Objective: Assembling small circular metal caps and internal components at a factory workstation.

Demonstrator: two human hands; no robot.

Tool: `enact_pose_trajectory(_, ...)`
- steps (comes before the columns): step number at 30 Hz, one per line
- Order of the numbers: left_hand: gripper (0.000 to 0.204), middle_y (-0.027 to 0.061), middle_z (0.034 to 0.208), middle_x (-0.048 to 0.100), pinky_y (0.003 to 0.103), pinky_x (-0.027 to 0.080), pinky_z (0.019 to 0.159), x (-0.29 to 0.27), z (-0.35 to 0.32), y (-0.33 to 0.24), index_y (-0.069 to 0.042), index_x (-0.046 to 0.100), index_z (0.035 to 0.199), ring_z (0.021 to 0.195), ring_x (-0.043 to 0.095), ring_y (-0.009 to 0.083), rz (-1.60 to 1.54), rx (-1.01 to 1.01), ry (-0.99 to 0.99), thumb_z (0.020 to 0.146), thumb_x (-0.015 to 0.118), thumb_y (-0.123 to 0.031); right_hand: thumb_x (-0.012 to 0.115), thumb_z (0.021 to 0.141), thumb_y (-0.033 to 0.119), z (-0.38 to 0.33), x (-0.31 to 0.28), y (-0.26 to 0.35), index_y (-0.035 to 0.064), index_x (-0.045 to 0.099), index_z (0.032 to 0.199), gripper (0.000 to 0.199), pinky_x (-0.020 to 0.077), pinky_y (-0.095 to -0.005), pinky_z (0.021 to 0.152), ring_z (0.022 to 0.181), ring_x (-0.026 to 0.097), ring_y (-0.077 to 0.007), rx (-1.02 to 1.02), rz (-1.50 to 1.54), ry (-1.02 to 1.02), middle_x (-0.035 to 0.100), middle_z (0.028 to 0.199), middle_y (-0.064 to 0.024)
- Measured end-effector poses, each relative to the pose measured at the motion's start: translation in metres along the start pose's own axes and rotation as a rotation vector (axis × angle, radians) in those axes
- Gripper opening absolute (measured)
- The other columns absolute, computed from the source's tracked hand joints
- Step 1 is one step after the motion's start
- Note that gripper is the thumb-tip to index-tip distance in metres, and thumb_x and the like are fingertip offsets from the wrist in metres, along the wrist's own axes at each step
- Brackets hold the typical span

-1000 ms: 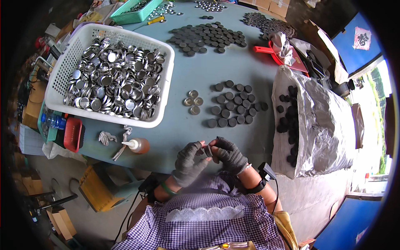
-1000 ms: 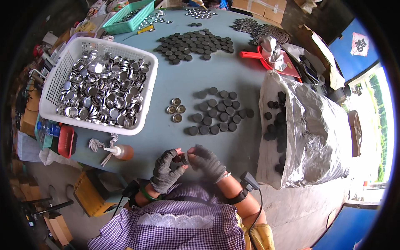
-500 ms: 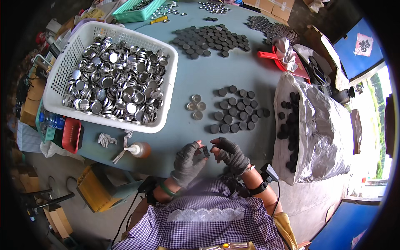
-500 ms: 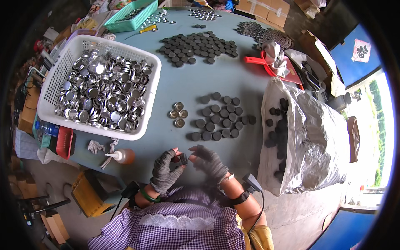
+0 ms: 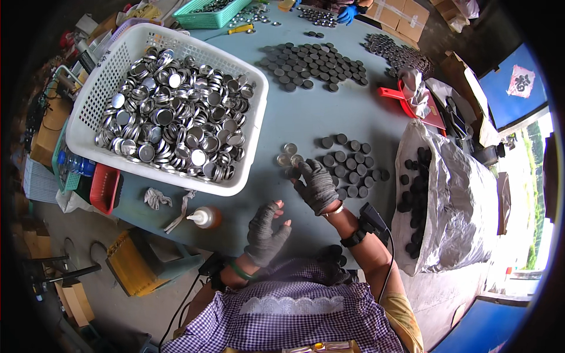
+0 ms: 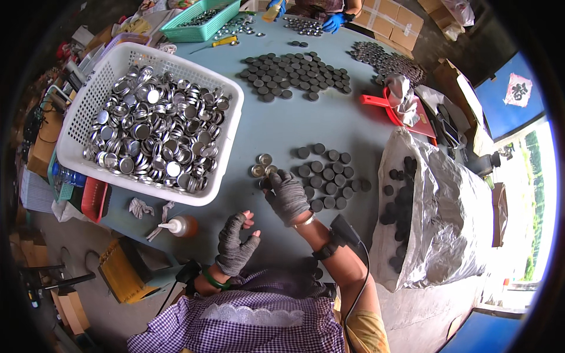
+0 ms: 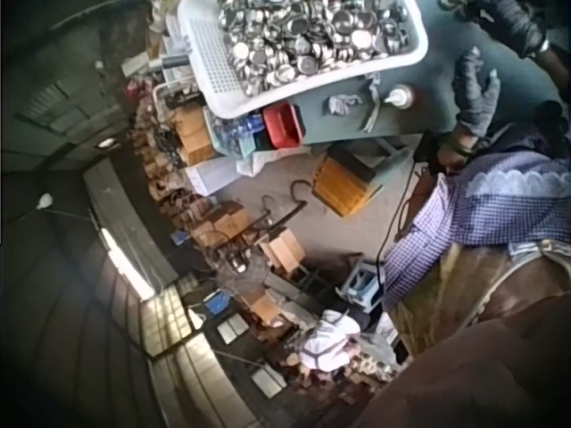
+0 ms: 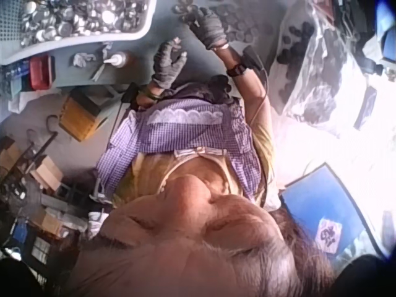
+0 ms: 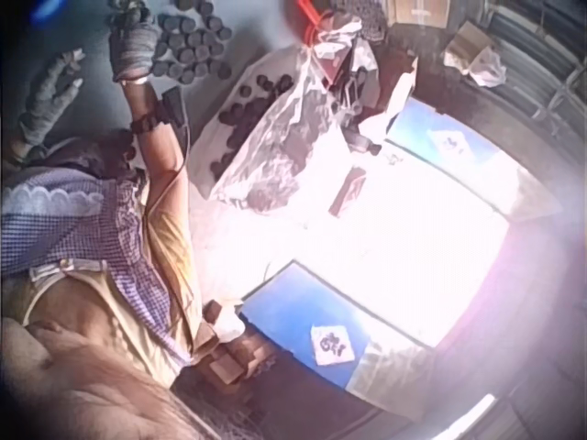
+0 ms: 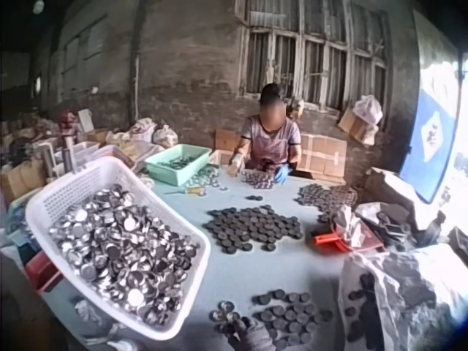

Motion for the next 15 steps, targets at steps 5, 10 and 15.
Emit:
enact_pose_trajectory(5, 0.048, 0.0121, 0.104, 0.064, 0.032, 0.052, 0.076, 0.004, -0.005, 0.002, 0.000, 0.059, 0.117, 0.083, 0.062, 0.0198, 0.011, -0.023, 0.034, 0.072, 0.072, 0.005, 0.063, 0.083, 0.015, 0.008, 0.029, -0.016, 0.0040, 0.059, 0.109, 0.028, 0.0515, -0.0453, 0.083, 0.099, 0.060, -0.0366, 0.061, -0.285, 0.110, 0.060, 0.108, -0.0169)
enact_pose_trajectory(10, 0.040, 0.0123, 0.101, 0.065, 0.037, 0.054, 0.077, 0.022, -0.010, -0.006, -0.005, 0.062, 0.112, 0.085, 0.065, 0.0297, 0.082, 0.100, 0.270, 0.074, 0.074, -0.004, 0.061, 0.081, 0.015, 0.012, 0.012, -0.009, 0.0039, 0.059, 0.100, 0.022, 0.0513, -0.0452, 0.076, 0.093, 0.058, -0.0363, -0.039, -0.379, 0.200, 0.058, 0.103, -0.0194)
enact_pose_trajectory(15, 0.034, 0.0124, 0.112, 0.063, 0.041, 0.047, 0.096, 0.055, -0.021, -0.016, -0.009, 0.064, 0.113, 0.108, 0.059, 0.0317, 0.185, 0.053, 0.687, 0.080, 0.067, -0.011, 0.066, 0.079, 0.020, -0.018, -0.047, 0.008, 0.0082, 0.065, 0.108, 0.031, 0.0480, -0.0440, 0.089, 0.112, 0.052, -0.0343, 0.121, -0.442, 0.259, 0.057, 0.115, -0.0154)
Point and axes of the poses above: each hand's wrist, its own z-axis towards the middle knuckle, its own x-axis out of the palm, y = z × x, the point moved 1 cm from there along z, towards the middle knuckle
